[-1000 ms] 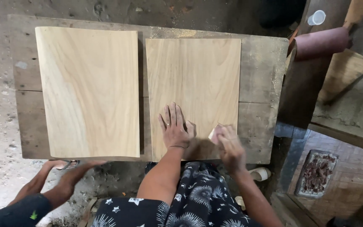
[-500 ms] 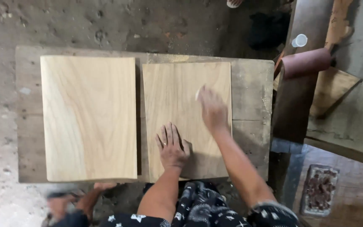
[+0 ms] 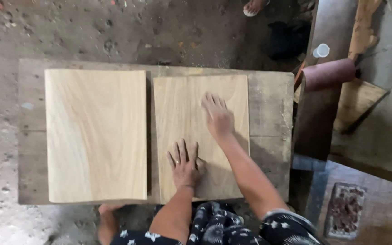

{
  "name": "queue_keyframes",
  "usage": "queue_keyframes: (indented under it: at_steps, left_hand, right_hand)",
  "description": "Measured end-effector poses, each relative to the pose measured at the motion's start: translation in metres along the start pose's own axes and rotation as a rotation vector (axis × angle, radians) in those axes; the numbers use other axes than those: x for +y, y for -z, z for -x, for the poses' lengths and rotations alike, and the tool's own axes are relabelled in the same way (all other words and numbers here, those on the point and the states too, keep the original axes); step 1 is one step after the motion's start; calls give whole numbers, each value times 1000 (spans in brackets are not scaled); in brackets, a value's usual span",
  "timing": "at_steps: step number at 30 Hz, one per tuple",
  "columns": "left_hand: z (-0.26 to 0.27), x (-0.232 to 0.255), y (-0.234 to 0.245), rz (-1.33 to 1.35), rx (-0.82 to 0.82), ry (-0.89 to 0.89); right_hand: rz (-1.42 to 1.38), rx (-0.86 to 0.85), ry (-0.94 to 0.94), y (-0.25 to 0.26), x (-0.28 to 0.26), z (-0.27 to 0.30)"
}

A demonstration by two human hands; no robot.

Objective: The person sands the surface of a rectangular wooden board using a sanding block held in their right hand. They move the block back and forth across the wood while stabilizing the board with their left hand. The task is performed on a workbench in a workshop setting.

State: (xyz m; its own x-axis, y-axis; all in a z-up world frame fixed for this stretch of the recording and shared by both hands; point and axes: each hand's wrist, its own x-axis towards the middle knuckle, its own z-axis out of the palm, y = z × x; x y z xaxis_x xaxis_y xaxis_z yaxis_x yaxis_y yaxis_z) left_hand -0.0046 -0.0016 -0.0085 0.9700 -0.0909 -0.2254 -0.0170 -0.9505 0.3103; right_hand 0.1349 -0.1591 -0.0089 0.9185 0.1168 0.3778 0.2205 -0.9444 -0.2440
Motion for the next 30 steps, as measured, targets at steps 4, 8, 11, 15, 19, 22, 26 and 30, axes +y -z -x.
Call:
queue_keyframes:
  at_steps: [4, 8, 11, 15, 19, 22, 26, 30]
  left_hand:
    - [0, -1, -5, -15, 29, -26]
    - [-2, -1, -5, -44, 237, -78]
    - [-3, -3, -15, -33, 311, -84]
    - [-1, -2, -15, -33, 354, -65]
    - [-1, 2, -6, 21, 227, -37]
    - [3, 1, -7, 8, 225, -36]
    - [4, -5, -2, -18, 227, -134]
    - [1, 2, 9, 44, 229, -123]
  right_hand:
    - [-39, 2, -52, 45, -31, 26]
    - [-241, -37, 25, 91, -48, 132]
    - [-200, -121, 120, 53, -11, 132]
    - [6, -121, -29, 5, 9, 18]
    - [-31, -82, -79, -24, 19, -33]
    - [-30, -105, -115, -1, -5, 28]
    - [-211, -348, 28, 90, -51, 164]
    - [-318, -305, 132, 94, -39, 194]
